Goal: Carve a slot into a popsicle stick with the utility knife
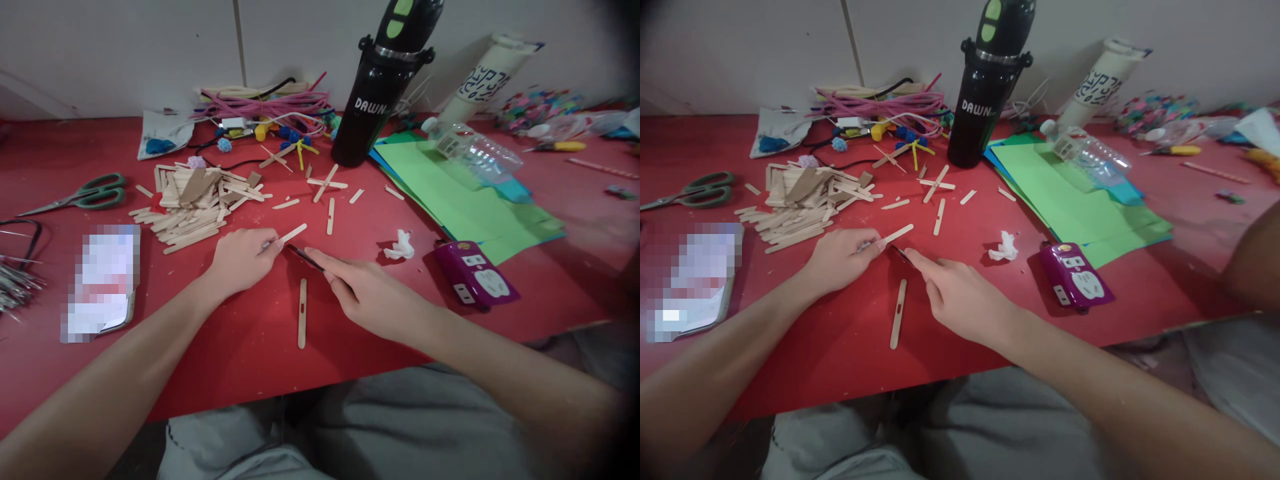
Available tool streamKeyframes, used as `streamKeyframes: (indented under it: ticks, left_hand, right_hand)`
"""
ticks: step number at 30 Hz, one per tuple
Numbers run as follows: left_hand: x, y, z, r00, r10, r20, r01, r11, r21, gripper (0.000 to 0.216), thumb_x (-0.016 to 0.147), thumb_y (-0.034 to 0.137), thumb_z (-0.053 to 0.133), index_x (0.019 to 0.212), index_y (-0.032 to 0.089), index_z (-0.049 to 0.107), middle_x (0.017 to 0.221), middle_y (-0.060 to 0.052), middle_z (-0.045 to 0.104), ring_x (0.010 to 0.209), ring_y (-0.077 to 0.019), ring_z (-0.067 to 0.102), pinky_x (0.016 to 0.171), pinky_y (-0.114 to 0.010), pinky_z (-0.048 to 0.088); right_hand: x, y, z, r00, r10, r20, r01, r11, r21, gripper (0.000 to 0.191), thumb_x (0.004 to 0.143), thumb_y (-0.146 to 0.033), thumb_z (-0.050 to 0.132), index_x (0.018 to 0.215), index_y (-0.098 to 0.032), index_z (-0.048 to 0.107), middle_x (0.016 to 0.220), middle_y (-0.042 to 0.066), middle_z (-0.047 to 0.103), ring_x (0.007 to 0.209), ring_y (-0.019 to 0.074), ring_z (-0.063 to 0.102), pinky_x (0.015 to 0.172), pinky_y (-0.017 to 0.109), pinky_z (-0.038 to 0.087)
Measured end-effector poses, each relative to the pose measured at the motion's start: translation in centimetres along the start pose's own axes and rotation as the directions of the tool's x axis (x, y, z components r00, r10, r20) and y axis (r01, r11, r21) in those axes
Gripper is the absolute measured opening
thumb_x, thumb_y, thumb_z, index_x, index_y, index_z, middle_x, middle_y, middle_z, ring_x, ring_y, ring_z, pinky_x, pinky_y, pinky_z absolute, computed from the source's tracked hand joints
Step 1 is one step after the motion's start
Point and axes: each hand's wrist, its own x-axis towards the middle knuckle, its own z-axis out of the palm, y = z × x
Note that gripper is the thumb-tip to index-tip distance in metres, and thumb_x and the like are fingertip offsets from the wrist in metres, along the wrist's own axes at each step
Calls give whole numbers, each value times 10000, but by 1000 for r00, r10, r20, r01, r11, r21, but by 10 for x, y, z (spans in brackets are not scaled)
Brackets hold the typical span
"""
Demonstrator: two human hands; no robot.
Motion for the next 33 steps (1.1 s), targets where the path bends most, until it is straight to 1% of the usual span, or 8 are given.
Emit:
streamKeyframes:
  ticks: [3,6,8,12,14,21,27,33]
  left_hand:
    - [0,0,0,1000,9,-7,-10,1000,-21,320,897,401,387,726,215,585,751,-21,655,717,-183,564,590,-298,285]
    - [0,-1,0,1000,10,-6,-10,1000,-23,323,895,408,382,721,215,573,736,-22,640,723,-186,560,594,-297,282]
    - [1,-1,1,1000,11,-7,-12,1000,-27,325,894,413,377,715,213,561,736,-25,634,726,-188,556,594,-296,276]
    - [1,-3,1,1000,6,-10,-7,999,-32,323,887,422,378,707,212,545,728,-24,625,718,-187,544,597,-298,274]
    - [1,-3,1,1000,6,-7,-6,999,-40,328,887,428,373,701,214,537,719,-23,618,706,-184,538,597,-299,274]
    - [1,-2,0,1000,3,0,-3,999,-43,366,893,437,349,646,209,494,680,-23,598,667,-177,528,582,-302,260]
    - [1,-3,0,1000,4,-3,-4,998,-57,391,907,451,332,649,209,499,687,-18,604,667,-174,534,576,-303,260]
    - [0,-2,1,1000,14,-25,-15,999,-50,410,923,461,305,658,206,486,702,-25,616,665,-173,531,574,-303,255]
  right_hand:
    - [-1,1,0,1000,13,16,-13,1000,1,569,934,-141,351,1495,-235,360,1249,99,655,971,213,672,811,333,524]
    - [-1,3,1,1000,-1,-3,1,999,40,567,938,-148,352,1497,-245,354,1250,86,656,945,202,670,797,327,526]
    - [-1,4,1,1000,-6,-29,8,998,69,554,939,-152,357,1487,-236,373,1195,79,679,903,190,667,781,316,523]
    - [-1,6,3,997,16,-75,-10,997,78,539,931,-162,374,1466,-206,409,977,59,725,760,179,659,684,294,512]
    - [-1,6,4,995,10,-98,-2,997,81,534,928,-163,378,1459,-196,421,964,57,726,757,178,660,673,287,506]
    - [-2,6,6,994,1,-106,8,996,89,530,926,-164,375,1453,-188,429,1003,64,724,785,177,666,695,286,508]
    - [-1,5,5,994,3,-109,11,992,129,522,937,-181,372,1457,-195,421,1033,58,723,805,177,666,728,298,519]
    - [-1,5,6,990,-21,-142,46,984,171,504,953,-192,372,1455,-197,422,1270,70,653,1062,199,650,899,333,511]
